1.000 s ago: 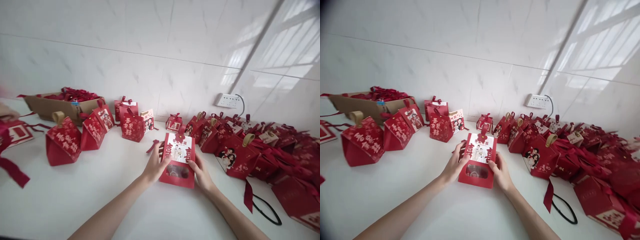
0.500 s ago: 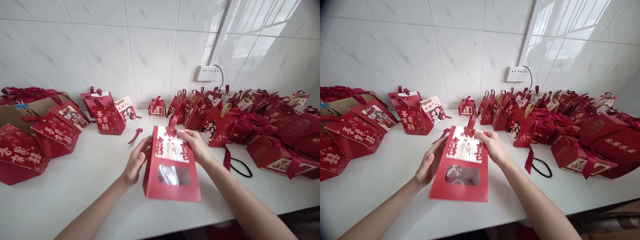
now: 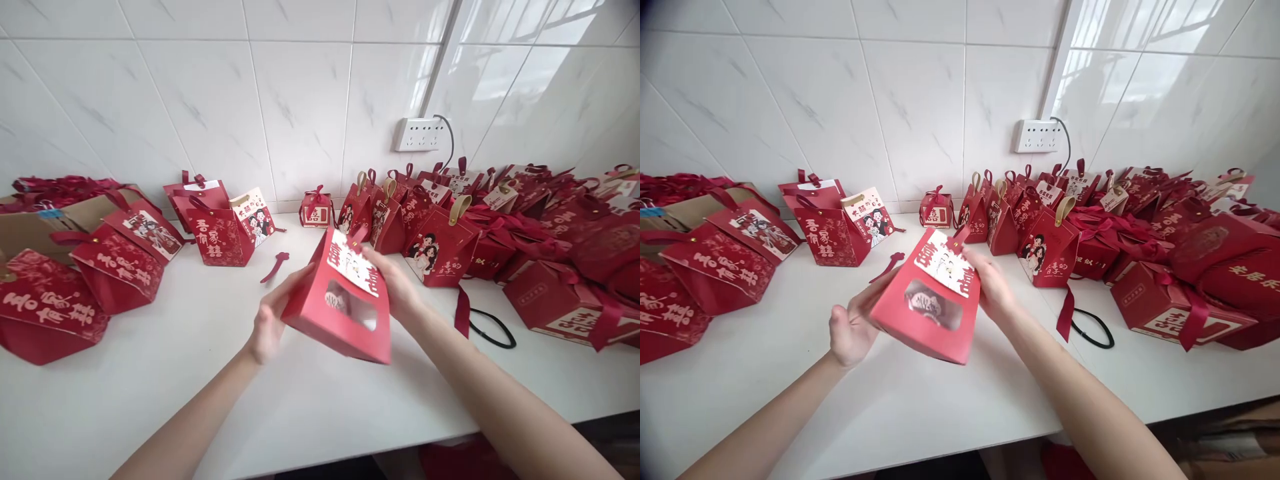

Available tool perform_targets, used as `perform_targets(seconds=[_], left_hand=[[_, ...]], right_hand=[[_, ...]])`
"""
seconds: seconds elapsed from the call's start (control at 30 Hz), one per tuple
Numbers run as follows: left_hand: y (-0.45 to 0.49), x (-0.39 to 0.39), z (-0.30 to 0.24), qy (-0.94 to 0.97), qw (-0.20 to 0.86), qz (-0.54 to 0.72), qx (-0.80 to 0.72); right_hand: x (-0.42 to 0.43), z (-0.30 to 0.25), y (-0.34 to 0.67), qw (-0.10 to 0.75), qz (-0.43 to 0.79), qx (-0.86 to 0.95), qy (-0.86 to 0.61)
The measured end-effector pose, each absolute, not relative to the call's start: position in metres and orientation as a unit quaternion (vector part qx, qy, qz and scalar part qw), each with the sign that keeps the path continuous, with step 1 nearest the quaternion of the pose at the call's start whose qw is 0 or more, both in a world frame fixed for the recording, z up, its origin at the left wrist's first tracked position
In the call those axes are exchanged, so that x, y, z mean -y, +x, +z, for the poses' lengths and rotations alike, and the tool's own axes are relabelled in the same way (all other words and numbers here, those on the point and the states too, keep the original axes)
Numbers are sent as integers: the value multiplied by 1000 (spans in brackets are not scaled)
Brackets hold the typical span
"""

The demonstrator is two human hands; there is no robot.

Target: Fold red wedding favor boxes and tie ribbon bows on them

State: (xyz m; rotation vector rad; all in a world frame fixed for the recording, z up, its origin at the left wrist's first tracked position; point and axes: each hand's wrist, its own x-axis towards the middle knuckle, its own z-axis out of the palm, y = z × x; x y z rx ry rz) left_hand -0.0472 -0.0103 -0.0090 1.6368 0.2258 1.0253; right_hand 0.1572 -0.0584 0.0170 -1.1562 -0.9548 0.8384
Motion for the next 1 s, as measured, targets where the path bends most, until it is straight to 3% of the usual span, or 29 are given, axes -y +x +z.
perform_targets(seconds=[0.1, 0.23, 0.37, 0.53, 1.0], left_hand=[[-48, 7, -12, 742, 463, 468, -126], [-43, 8, -16, 790, 347, 454, -223], [-40, 10, -14, 794, 297, 478, -230], [-42, 16, -10, 804, 337, 453, -187], [-43, 14, -13, 814, 316, 455, -174]], right_hand=[[64, 25, 163, 654, 236, 493, -523], [75, 32, 157, 577, 123, 651, -478], [78, 31, 150, 602, 163, 619, -477], [78, 33, 151, 611, 294, 571, -463], [77, 36, 153, 597, 308, 596, -440]])
